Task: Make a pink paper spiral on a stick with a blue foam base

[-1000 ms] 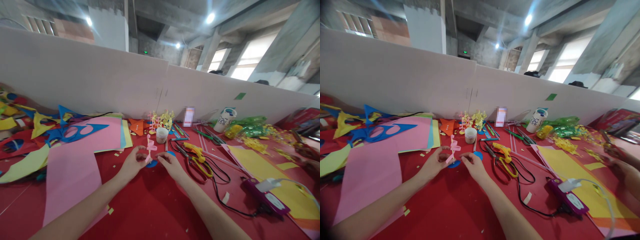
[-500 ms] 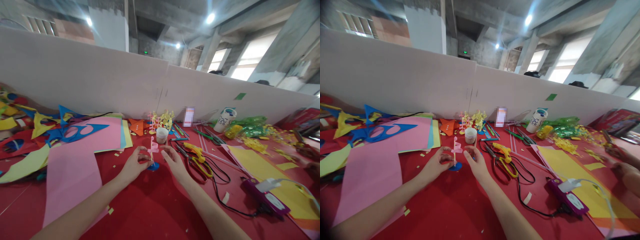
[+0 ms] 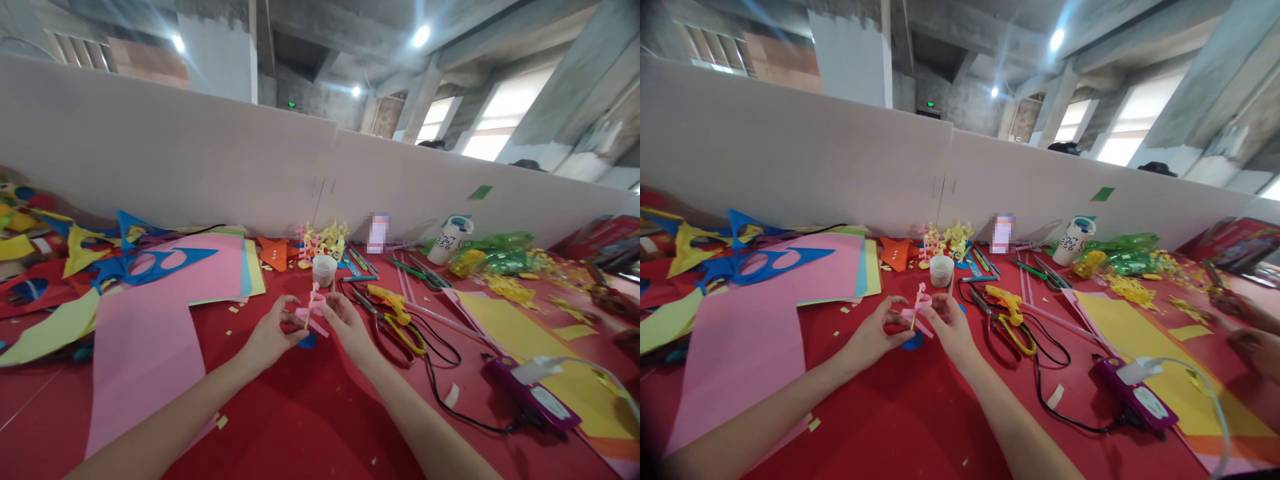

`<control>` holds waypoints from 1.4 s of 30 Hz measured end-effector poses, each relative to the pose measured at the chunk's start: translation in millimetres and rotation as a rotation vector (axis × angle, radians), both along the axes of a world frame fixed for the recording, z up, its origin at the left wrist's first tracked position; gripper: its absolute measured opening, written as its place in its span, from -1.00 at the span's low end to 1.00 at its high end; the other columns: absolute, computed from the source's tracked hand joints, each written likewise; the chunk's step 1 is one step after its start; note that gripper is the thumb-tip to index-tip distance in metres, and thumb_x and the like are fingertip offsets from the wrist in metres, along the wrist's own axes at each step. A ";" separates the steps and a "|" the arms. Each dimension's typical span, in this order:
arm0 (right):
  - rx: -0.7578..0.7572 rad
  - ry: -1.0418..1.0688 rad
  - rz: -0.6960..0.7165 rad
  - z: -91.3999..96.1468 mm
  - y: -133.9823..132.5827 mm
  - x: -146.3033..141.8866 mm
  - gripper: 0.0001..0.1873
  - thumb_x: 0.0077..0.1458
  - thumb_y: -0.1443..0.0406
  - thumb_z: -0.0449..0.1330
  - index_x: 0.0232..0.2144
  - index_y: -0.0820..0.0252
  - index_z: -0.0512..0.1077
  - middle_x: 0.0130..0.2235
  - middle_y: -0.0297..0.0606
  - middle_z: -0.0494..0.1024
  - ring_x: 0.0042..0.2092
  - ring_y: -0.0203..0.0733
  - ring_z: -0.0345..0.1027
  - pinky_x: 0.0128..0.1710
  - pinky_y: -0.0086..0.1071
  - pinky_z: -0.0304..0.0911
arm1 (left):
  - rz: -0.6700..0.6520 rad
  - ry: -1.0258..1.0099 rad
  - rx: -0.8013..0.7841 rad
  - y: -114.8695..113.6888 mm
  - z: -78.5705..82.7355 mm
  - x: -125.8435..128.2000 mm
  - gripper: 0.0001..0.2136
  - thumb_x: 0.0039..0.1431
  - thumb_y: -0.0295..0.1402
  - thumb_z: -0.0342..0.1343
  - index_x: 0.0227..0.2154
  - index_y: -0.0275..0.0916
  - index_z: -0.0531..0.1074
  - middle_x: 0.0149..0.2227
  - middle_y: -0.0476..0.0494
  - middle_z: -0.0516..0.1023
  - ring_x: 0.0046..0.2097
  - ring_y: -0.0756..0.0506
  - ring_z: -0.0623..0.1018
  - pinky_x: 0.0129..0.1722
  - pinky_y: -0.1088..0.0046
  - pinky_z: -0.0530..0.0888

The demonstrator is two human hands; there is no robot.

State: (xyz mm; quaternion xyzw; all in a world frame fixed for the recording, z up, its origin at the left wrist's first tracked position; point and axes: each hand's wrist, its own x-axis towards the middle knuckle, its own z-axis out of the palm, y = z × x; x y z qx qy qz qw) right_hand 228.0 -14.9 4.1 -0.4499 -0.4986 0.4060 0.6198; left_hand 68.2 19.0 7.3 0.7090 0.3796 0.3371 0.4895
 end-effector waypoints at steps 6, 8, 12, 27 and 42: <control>-0.010 0.002 -0.061 -3.9 3.9 1.7 -0.79 -0.03 0.15 0.18 -0.43 0.17 0.34 -0.43 -0.36 0.43 -0.39 -0.30 0.32 -0.36 -0.43 0.22 | -0.038 0.005 -0.019 -1.6 1.6 1.8 -0.58 -0.12 -0.42 0.16 -0.16 -0.17 0.16 -0.45 0.01 0.48 -0.30 -0.09 0.52 -0.24 0.34 0.42; -0.004 0.008 -0.064 -3.4 4.1 1.9 -0.80 -0.04 0.16 0.19 -0.45 0.17 0.33 -0.46 -0.38 0.42 -0.42 -0.32 0.29 -0.39 -0.44 0.20 | -0.060 -0.012 -0.038 -2.1 2.4 2.4 -0.59 -0.11 -0.42 0.15 -0.16 -0.18 0.16 -0.45 0.01 0.48 -0.31 -0.08 0.52 -0.24 0.34 0.42; -0.012 0.021 -0.073 -1.3 3.3 0.9 -0.76 -0.08 0.13 0.21 -0.47 0.17 0.33 -0.48 -0.39 0.41 -0.46 -0.32 0.26 -0.43 -0.44 0.19 | -0.092 -0.075 -0.105 -1.1 0.2 3.0 -0.59 -0.12 -0.41 0.16 -0.18 -0.18 0.16 -0.48 0.04 0.49 -0.34 -0.07 0.53 -0.26 0.34 0.43; -0.168 -0.031 -0.107 -6.0 5.1 6.8 -0.59 -0.10 -0.05 0.12 -0.58 0.17 0.26 -0.60 -0.43 0.27 -0.55 -0.33 0.16 -0.52 -0.44 0.12 | 0.035 -0.106 -0.125 2.5 2.7 1.4 -0.58 -0.17 -0.38 0.19 -0.21 -0.18 0.16 -0.49 0.05 0.48 -0.32 -0.10 0.54 -0.26 0.31 0.43; -0.053 -0.399 0.043 -6.1 -0.5 -0.1 -0.85 0.00 0.22 0.08 -0.45 0.18 0.37 -0.44 -0.31 0.44 -0.40 -0.27 0.28 -0.39 -0.40 0.19 | 0.090 0.065 0.072 5.8 4.3 -1.4 -0.79 -0.14 -0.35 0.16 -0.41 -0.22 0.28 -0.40 -0.08 0.57 -0.28 -0.13 0.56 -0.20 0.34 0.43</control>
